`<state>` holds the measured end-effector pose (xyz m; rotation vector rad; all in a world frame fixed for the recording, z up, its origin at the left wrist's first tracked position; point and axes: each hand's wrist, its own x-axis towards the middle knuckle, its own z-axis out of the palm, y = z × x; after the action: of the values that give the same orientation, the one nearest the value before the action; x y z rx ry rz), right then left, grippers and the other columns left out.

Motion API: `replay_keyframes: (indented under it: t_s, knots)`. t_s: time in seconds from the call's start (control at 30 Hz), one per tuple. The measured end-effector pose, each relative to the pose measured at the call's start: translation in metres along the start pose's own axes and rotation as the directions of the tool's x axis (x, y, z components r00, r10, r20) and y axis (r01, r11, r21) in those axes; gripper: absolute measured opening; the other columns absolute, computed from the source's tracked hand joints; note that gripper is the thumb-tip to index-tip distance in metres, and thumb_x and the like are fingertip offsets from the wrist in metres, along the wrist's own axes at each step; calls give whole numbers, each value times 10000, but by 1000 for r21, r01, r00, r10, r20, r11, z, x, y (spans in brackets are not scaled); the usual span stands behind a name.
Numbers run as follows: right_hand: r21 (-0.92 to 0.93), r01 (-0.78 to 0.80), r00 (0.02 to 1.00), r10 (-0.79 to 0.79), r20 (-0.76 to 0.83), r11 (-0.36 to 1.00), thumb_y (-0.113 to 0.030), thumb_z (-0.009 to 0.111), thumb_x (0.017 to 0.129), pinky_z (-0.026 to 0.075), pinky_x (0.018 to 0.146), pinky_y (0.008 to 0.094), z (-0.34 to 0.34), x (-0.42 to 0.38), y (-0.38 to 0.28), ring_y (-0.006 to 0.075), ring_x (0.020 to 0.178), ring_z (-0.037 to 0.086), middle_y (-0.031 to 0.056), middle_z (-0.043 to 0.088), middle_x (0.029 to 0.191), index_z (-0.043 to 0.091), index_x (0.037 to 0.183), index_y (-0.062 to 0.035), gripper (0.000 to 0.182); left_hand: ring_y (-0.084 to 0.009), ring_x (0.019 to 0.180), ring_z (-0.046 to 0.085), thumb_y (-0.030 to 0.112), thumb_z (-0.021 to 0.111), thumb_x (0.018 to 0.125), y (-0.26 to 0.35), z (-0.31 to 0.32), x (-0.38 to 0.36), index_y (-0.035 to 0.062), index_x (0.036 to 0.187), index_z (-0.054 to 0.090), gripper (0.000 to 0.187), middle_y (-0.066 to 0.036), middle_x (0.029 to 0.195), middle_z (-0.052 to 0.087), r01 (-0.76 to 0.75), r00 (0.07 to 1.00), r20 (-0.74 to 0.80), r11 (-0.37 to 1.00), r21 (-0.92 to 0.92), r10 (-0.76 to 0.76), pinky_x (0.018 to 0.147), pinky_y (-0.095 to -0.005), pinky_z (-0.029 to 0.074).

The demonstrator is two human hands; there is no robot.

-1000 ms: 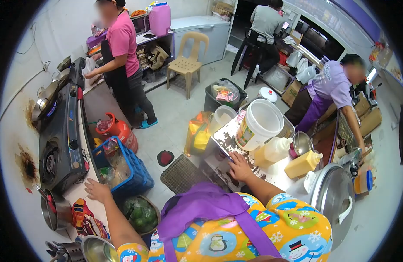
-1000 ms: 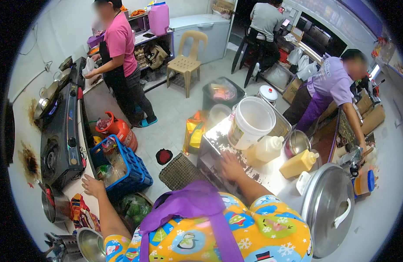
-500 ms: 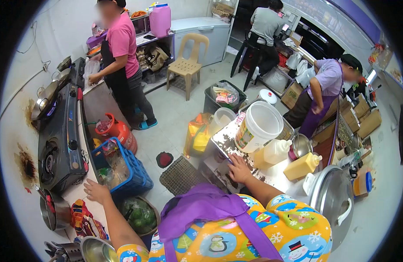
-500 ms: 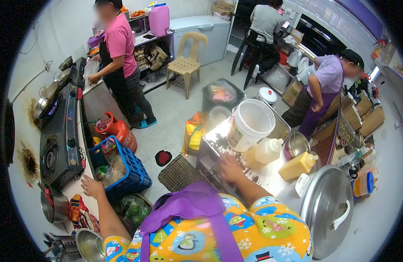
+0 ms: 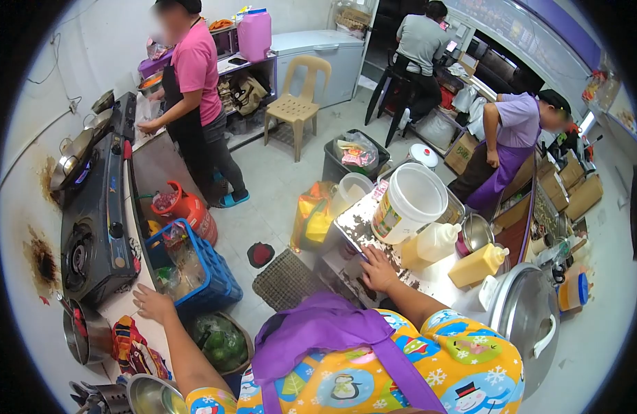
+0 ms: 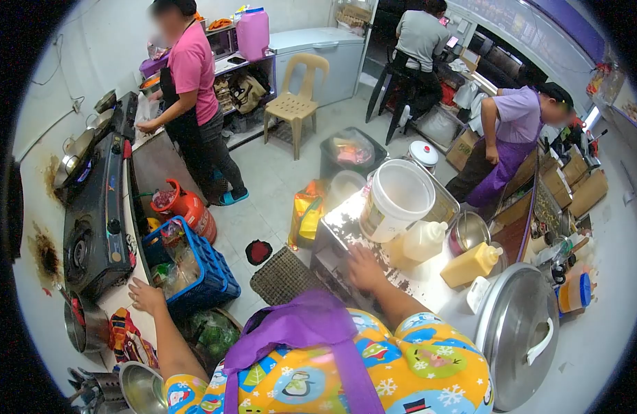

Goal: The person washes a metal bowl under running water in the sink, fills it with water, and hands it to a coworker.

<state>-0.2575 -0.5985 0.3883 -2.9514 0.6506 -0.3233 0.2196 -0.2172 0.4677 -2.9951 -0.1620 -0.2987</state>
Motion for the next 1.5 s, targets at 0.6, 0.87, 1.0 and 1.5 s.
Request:
replay_keyframes:
  t_s: [0.6,0.87,1.0,1.5]
  knots:
    - [19,19,998,-18,-58,1000,-163,632,711,302,1096,525,1,-1,1,413,1358,328,217,346,1479,630,1089,-28,402,-331,1362,366,258,782,737,-1,0,-1,134,1450,323,857,-140,1496,351,-5,1000,-10,1000,-28,5,1045,-546,363]
    - [-60,12,1000,-13,-14,998,-197,659,727,307,1099,504,2,-1,1,383,1359,340,200,377,1467,644,1066,-47,371,-324,1371,357,273,780,741,0,-3,-2,126,1458,315,867,-145,1504,346,-6,1000,-10,1000,-8,6,1049,-529,359]
    - [-82,7,1000,-7,3,997,-202,656,733,301,1104,501,3,-2,2,383,1364,333,196,370,1475,643,1071,-46,372,-329,1368,363,260,766,750,0,0,-1,127,1456,320,845,-150,1505,346,-6,1000,-17,1000,-11,5,1051,-533,355]
    - [-75,7,1000,-5,25,997,-209,659,728,283,1111,503,2,-1,2,378,1385,303,194,347,1489,636,1087,-52,393,-338,1361,366,268,794,735,-1,0,-2,127,1449,324,867,-142,1496,352,-7,1000,-27,999,-32,6,1050,-533,354]
